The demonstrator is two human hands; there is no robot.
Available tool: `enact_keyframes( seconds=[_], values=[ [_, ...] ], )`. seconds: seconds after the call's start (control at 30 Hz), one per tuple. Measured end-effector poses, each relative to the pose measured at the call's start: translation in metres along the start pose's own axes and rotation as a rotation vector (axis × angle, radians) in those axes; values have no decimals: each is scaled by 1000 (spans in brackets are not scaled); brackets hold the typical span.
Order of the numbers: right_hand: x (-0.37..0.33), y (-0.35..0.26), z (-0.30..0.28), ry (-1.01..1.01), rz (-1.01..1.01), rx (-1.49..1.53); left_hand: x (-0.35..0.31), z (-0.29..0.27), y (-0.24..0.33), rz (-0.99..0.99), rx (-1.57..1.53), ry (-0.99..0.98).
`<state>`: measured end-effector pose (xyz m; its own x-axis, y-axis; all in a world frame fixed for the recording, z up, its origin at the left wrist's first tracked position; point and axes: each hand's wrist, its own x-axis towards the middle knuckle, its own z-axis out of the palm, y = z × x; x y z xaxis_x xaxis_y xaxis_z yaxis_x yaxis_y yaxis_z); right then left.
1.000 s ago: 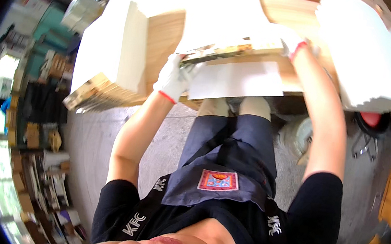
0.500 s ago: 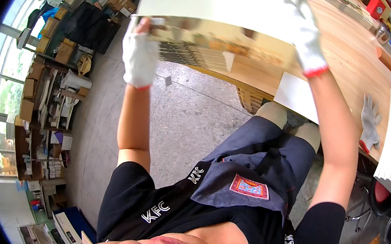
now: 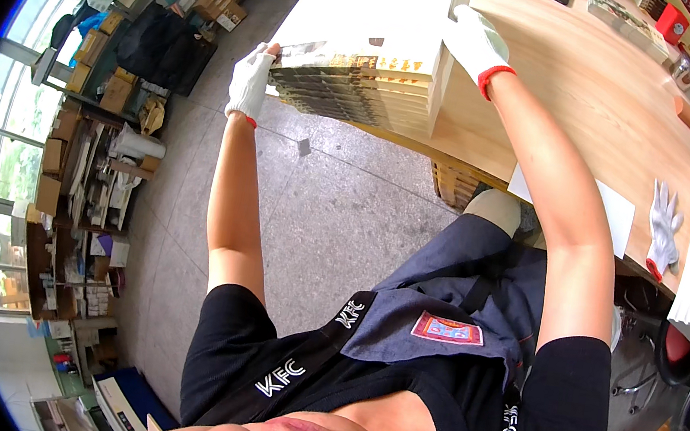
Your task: The person applies a liquid to the edges of stacked paper products using a brush and moves the stacks on a workbench.
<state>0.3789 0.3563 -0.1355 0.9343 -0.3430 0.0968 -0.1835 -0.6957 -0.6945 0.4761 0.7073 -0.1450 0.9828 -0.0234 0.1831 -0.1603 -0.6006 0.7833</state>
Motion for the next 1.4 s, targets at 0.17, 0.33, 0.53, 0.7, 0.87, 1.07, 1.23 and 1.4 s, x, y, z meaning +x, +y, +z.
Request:
enact_keyframes(
  seconds=[0.17,0.33,0.53,0.7,0.87,1.07,1.23,1.4],
  values=[
    [-3,7,8,99,-70,-14,12,2,-13,67,-140,-23],
    [-10,8,-9,75,-201,11,14,-9,10,527,498,252],
    [-83,38,-38,115,-128,221,-70,111,155,732,-411,-263],
    [-167,119,-63,236,-113,84,-182,240,271,543,-818,-1265],
    [-237,192,-75,312,-295,-615,-318,328,371,-243,-917,-1751],
    [-283,236,-92,453,-272,-79,-379,399,450,-510,-872,-1982],
    [-302,240,-111,333,-29,432,-401,408,476,-423,-733,-1890],
    [-302,222,-121,186,-2,540,-327,507,456,-764,-796,-2235]
  ],
)
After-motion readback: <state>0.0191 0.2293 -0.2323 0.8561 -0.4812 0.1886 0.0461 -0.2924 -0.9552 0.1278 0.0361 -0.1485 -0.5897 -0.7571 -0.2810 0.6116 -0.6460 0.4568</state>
